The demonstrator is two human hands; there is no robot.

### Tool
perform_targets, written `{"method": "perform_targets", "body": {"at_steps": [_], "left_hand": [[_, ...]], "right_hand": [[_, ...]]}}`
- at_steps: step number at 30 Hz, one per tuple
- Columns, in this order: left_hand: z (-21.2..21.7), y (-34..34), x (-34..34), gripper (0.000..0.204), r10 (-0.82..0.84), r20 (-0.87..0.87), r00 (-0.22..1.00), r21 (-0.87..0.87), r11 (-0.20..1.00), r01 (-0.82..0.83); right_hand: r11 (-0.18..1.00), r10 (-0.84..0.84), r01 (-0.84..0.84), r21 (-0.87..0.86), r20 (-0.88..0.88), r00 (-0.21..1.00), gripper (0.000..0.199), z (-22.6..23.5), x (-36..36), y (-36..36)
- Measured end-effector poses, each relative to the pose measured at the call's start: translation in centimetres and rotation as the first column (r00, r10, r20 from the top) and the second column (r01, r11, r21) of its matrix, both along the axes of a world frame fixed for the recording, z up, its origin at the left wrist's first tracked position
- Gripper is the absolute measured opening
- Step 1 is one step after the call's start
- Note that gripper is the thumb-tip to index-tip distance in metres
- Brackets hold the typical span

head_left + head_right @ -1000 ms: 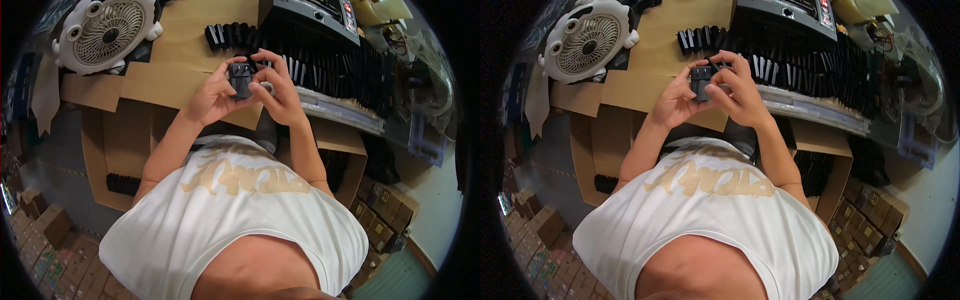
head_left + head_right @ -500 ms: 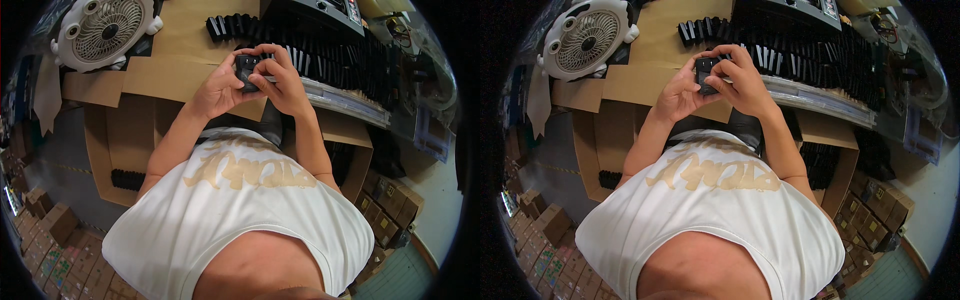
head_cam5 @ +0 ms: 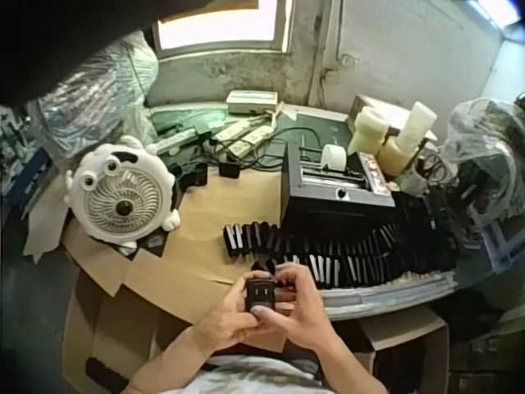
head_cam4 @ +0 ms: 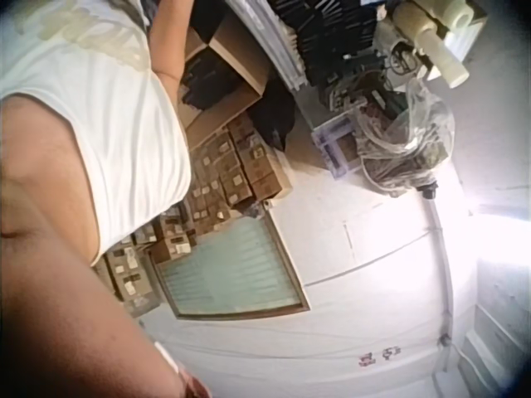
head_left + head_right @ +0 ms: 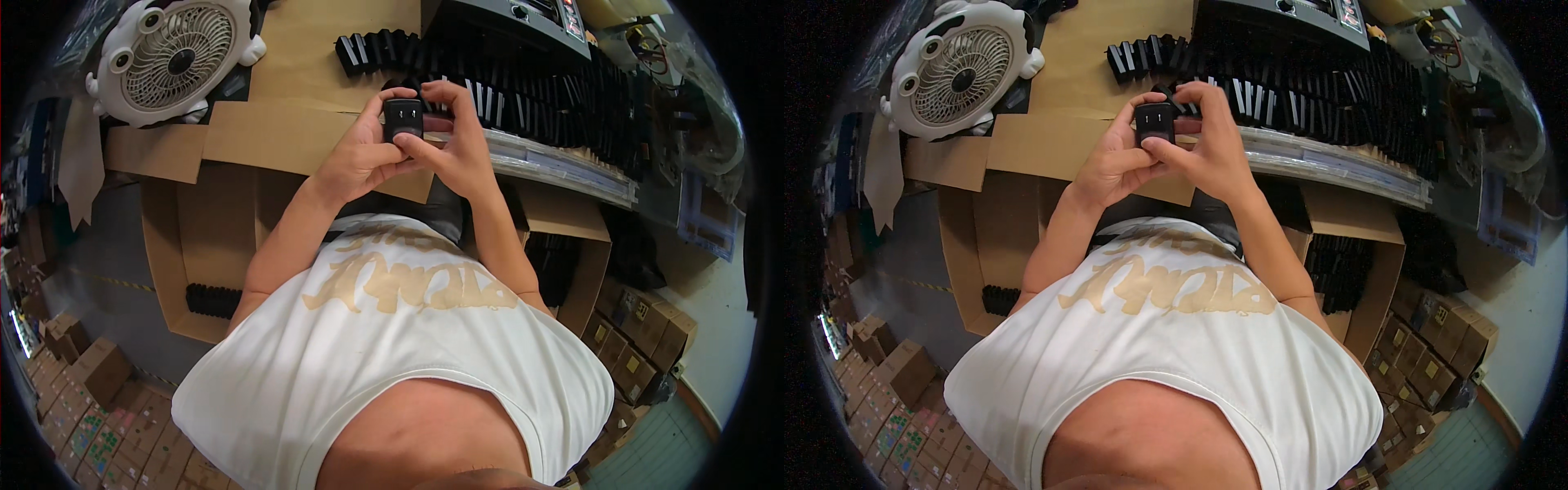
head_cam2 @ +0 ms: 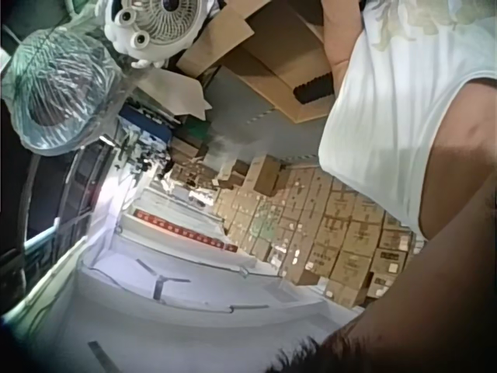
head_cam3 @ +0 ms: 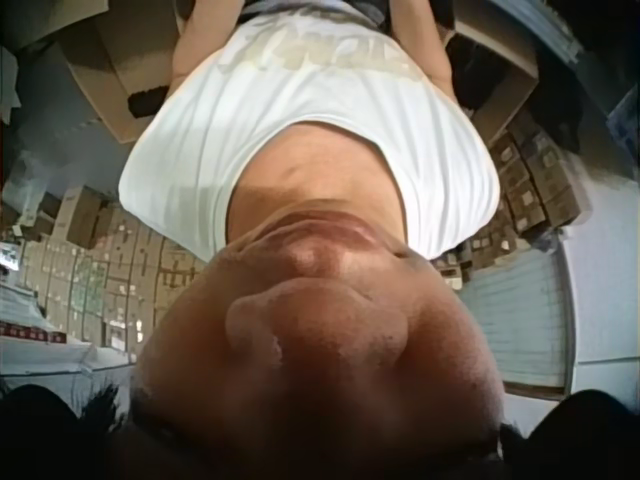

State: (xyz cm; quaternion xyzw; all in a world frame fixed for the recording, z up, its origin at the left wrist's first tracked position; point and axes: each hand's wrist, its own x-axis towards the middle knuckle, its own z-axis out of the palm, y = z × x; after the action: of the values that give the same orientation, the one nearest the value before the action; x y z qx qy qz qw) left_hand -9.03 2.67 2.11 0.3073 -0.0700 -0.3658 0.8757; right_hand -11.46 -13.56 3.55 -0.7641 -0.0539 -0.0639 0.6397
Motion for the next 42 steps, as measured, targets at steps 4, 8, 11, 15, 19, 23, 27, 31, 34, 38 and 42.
{"method": "perform_targets", "body": {"at_steps": [4,8,11,15,19,23,27,31,34,38,42], "left_hand": [[0.1,-0.1,-0.3,0.068,0.002,0.144,0.990,0.077,0.997,-0.014],[0.6,0.2,-0.5,0.066,0.007,0.233,0.972,0.160,0.986,-0.045],[1.4,0.7,-0.9,0.057,0.036,0.106,0.994,0.197,0.979,-0.056],[2.0,1.4,-1.7,0.048,0.108,0.051,0.993,0.059,0.992,-0.110],[3.6,2.4,-0.1,0.042,0.226,0.154,0.962,0.147,0.957,-0.248],[3.6,4.0,4.3,0.041,0.204,0.559,0.804,0.541,0.645,-0.540],[-0.1,5.4,10.0,0.042,0.070,0.624,0.778,0.745,0.246,-0.620],[-4.6,6.0,14.5,0.055,-0.174,0.466,0.867,0.874,-0.064,-0.483],[-6.9,6.0,16.0,0.057,-0.221,0.450,0.865,0.888,0.006,-0.460],[-7.4,4.1,15.9,0.057,-0.354,0.579,0.734,0.763,-0.080,-0.641],[-7.0,3.8,15.7,0.051,-0.326,0.664,0.673,0.680,-0.110,-0.725]], "right_hand": [[0.951,0.126,-0.029,0.308,-0.303,0.945,0.045,0.9,0.1,-0.6],[0.860,0.327,-0.064,0.507,-0.450,0.831,0.057,1.0,0.2,-1.2],[0.794,0.397,-0.062,0.604,-0.438,0.807,0.060,0.4,0.1,-0.9],[0.824,0.366,-0.160,0.544,-0.295,0.882,0.056,1.6,-0.9,0.8],[0.860,0.259,-0.129,0.494,-0.205,0.944,0.045,1.0,-1.5,1.9],[0.894,0.115,-0.036,0.447,-0.150,0.982,0.035,-0.3,-1.0,1.2],[0.922,-0.009,0.053,0.382,-0.117,0.993,0.033,-0.7,-0.9,-0.9],[0.909,0.011,0.071,0.410,-0.194,0.981,0.024,-1.0,-1.6,-1.7],[0.906,-0.003,0.085,0.415,-0.195,0.981,0.023,-1.6,-2.3,-1.8],[0.902,-0.010,0.101,0.420,-0.214,0.977,0.021,-2.4,-2.6,-1.9],[0.902,0.000,0.098,0.420,-0.227,0.974,0.019,-2.7,-2.5,-1.9]]}}
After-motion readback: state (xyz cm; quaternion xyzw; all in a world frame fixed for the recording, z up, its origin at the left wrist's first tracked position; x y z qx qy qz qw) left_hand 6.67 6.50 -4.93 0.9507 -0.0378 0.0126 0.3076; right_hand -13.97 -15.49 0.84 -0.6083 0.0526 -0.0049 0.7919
